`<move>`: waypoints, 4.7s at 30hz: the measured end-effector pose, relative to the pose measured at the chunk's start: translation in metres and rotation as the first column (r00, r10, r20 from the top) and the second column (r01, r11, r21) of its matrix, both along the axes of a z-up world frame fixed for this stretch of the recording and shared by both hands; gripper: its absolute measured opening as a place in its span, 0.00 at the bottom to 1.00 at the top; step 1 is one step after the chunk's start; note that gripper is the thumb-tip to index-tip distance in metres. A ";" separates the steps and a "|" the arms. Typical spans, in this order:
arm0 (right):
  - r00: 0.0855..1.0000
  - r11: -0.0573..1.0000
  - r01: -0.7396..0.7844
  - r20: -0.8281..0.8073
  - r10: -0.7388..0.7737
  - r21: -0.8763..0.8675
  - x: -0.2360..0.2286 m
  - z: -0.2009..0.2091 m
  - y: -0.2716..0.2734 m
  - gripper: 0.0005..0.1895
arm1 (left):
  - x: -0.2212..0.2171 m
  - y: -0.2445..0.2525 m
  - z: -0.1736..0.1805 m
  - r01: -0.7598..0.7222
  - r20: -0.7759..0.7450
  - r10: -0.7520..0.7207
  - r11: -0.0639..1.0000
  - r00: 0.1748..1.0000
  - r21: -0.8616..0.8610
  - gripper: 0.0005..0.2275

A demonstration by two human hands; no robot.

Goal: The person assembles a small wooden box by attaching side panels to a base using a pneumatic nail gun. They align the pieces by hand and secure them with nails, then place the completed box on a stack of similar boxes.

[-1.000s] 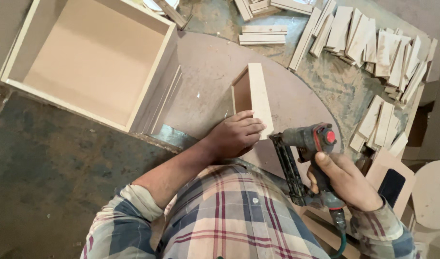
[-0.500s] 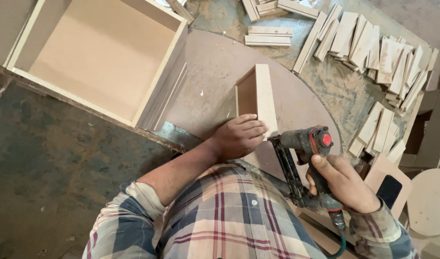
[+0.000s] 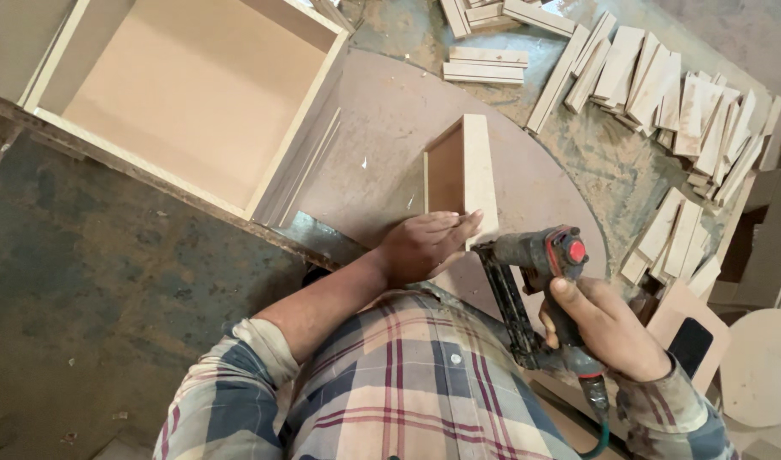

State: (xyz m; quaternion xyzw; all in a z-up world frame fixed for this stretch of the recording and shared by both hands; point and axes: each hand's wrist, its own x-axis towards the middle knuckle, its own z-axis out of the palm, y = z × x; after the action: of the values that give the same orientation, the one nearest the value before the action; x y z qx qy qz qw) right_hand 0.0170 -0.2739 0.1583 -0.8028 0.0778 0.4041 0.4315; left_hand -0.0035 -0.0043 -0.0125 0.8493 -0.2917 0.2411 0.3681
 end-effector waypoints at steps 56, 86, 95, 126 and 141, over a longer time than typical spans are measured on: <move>0.769 0.687 0.047 0.466 0.439 -0.725 -0.003 -0.238 -0.061 0.45 | 0.069 -0.012 0.037 -0.248 -0.690 0.333 0.943 0.642 0.224 0.53; 0.439 0.977 -0.196 0.898 0.006 0.089 -0.007 -0.131 0.030 0.14 | -0.018 -0.014 0.016 -0.113 -0.427 0.031 0.979 0.904 -0.168 0.23; 0.222 0.961 -0.268 0.966 0.135 -0.073 -0.002 -0.123 0.035 0.11 | -0.011 -0.012 0.016 -0.023 -0.249 -0.040 0.969 0.968 -0.247 0.10; 0.899 0.886 0.261 0.431 -0.078 -0.383 -0.025 -0.243 -0.105 0.31 | 0.009 0.001 0.041 0.075 0.008 -0.076 0.993 0.997 0.087 0.04; 0.968 0.967 0.245 0.042 -0.249 0.069 -0.045 -0.030 -0.047 0.23 | 0.013 0.007 0.028 0.149 -0.052 -0.146 0.987 0.988 0.059 0.09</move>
State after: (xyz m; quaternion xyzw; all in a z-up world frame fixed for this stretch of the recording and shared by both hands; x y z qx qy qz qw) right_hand -0.0283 -0.3214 0.1283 -0.7827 0.1535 0.3292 0.5054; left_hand 0.0094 0.0024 0.0154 0.8420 -0.3524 0.1839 0.3648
